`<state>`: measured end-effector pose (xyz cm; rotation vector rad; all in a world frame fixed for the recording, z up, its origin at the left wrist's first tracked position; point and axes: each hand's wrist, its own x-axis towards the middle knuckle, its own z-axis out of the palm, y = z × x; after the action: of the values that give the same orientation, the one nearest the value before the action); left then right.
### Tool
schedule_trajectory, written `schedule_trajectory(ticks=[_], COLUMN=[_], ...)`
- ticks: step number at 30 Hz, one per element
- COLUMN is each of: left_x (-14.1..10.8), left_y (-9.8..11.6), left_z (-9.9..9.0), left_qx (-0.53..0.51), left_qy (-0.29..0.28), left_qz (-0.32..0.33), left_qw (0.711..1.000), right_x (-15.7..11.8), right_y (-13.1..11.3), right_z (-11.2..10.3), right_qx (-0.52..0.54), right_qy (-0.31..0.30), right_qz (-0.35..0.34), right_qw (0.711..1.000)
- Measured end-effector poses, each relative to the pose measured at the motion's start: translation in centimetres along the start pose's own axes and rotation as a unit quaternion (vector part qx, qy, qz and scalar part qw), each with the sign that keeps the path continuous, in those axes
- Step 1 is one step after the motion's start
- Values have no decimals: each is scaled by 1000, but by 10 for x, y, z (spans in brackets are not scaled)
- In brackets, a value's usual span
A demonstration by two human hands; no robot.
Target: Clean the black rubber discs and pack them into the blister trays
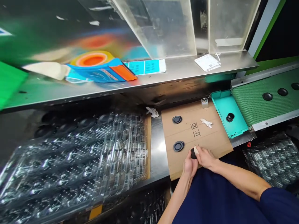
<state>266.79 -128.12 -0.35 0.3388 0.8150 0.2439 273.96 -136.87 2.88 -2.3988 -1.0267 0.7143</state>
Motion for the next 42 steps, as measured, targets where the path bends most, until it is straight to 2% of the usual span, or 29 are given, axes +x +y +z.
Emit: schedule_trajectory(ticks=[2, 4, 6, 8, 10, 14, 16, 18, 20, 23, 25, 27, 31, 34, 37, 40, 42], left_x=[0, 0, 1, 3, 3, 2, 2, 2, 2, 4, 5, 6, 4, -1, -14, -33, -47], left_y=[-2, -4, -3, 0, 3, 3, 1, -2, -4, -7, -7, -6, 8, 26, 43, 57, 67], left_z=[3, 5, 6, 4, 2, 1, 0, -2, -4, -5, -6, -9, -19, -22, -18, -9, -4], left_qx=[12, 17, 14, 9, 3, -4, 4, 11, 11, -6, -26, -53, -92, -128, -167, -182, -183], left_qy=[-20, -22, -9, -10, -35, -54, -49, -44, -31, -8, -4, 3, 33, 36, -1, -44, -71], left_qz=[-23, -36, -21, -9, -22, -31, -38, -49, -46, -53, -72, -79, -54, -39, -28, -11, 1], left_qw=[999, 999, 1000, 1000, 999, 998, 998, 998, 998, 999, 997, 995, 994, 990, 986, 982, 981], right_x=[0, 1, -1, -7, -13, -12, -7, -4, -2, -2, 0, 5, 19, 32, 57, 96, 126], right_y=[1, 2, 6, 12, 18, 20, 18, 17, 16, 16, 18, 26, 59, 82, 92, 88, 82], right_z=[-2, -5, -9, -12, -15, -22, -27, -32, -36, -34, -28, -23, -23, -31, -42, -56, -64], right_qx=[18, 25, 22, 34, 58, 70, 54, 14, -38, -85, -87, -84, -68, -85, -127, -168, -175], right_qy=[-2, 16, 28, 7, -12, 16, 0, -44, -69, -60, -65, -66, 12, 51, 95, 167, 180], right_qz=[-32, -15, 2, -23, -50, -22, -32, -45, -32, -23, -41, -29, 62, 99, 84, 40, 36], right_qw=[999, 999, 999, 999, 997, 997, 998, 998, 996, 994, 993, 994, 996, 990, 984, 971, 967])
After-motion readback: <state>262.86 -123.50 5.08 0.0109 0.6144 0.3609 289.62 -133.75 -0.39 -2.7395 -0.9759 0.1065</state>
